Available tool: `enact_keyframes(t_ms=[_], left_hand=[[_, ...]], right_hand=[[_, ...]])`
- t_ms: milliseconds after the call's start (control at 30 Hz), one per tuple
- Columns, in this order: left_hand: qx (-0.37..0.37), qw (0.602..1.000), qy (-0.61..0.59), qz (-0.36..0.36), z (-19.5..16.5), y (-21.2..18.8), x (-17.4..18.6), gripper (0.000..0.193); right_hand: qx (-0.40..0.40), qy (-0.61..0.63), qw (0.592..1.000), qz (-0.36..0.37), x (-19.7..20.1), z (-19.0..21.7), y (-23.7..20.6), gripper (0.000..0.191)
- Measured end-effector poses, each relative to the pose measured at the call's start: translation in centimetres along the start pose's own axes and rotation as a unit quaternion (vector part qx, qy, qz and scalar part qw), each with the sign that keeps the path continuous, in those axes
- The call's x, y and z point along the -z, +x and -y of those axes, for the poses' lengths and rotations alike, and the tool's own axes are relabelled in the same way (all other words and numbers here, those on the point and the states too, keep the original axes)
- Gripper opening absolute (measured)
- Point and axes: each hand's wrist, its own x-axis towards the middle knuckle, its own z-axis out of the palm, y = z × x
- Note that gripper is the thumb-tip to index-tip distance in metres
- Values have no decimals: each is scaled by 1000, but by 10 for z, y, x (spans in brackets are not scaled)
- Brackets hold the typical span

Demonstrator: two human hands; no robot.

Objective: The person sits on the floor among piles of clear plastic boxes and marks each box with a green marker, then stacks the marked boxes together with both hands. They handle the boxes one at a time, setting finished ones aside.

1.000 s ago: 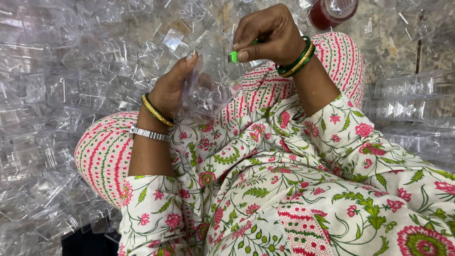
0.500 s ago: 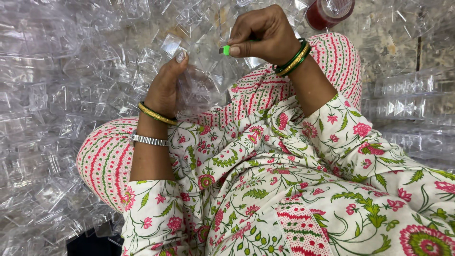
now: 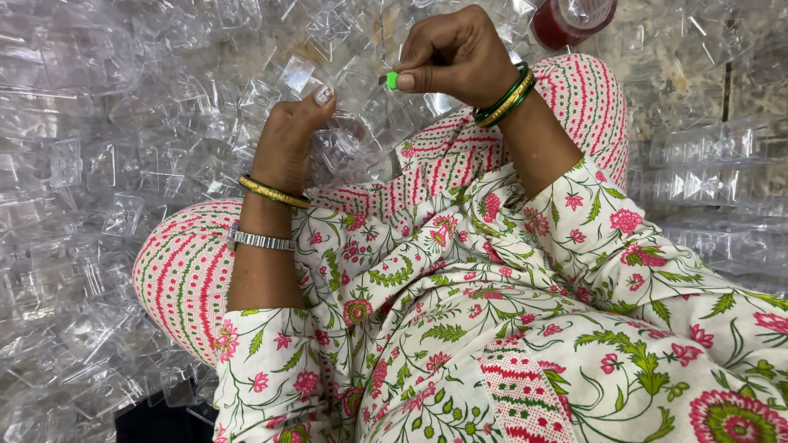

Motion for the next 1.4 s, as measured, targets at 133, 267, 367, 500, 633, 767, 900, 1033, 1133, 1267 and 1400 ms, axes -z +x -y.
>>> enact_keyframes(t_ms=[133, 267, 367, 500, 633, 767, 900, 1033, 1133, 1267, 1400], left_hand=[[62, 993, -85, 54, -26, -5, -6, 35], [24, 998, -57, 14, -29, -2, -8, 35], [36, 998, -44, -4, -20, 1, -4, 34], [11, 998, -29, -46, -7, 7, 3, 35], [-24, 997, -21, -75, -2, 9, 7, 32], [-66, 995, 14, -75, -6, 7, 8, 40], [-47, 993, 55, -95, -13, 3, 2, 44], [-134, 868, 440, -189, -17, 2, -4, 59], [-142, 868, 437, -189, -18, 1, -5, 62], [-175, 911, 341, -150, -16, 3, -6, 61], [-174, 916, 334, -140, -16, 3, -7, 64]], right_hand=[[-52, 35, 998, 12, 1, 1, 0, 11], [-69, 47, 996, 25, 1, 3, -1, 11], [-62, 29, 997, 22, 1, 3, -2, 10], [-65, 49, 997, 17, 0, 4, -3, 11], [-68, 96, 993, 33, -1, 8, -1, 10], [-73, 236, 968, 42, 2, 6, 0, 14], [-183, 51, 974, -126, 14, -13, -6, 23], [-180, -510, 820, -186, 24, -51, -8, 29], [-211, -472, 837, -180, 23, -72, -8, 28], [-194, -470, 838, -198, 2, -83, 2, 43], [-226, -489, 826, -168, -15, -81, 6, 45]])
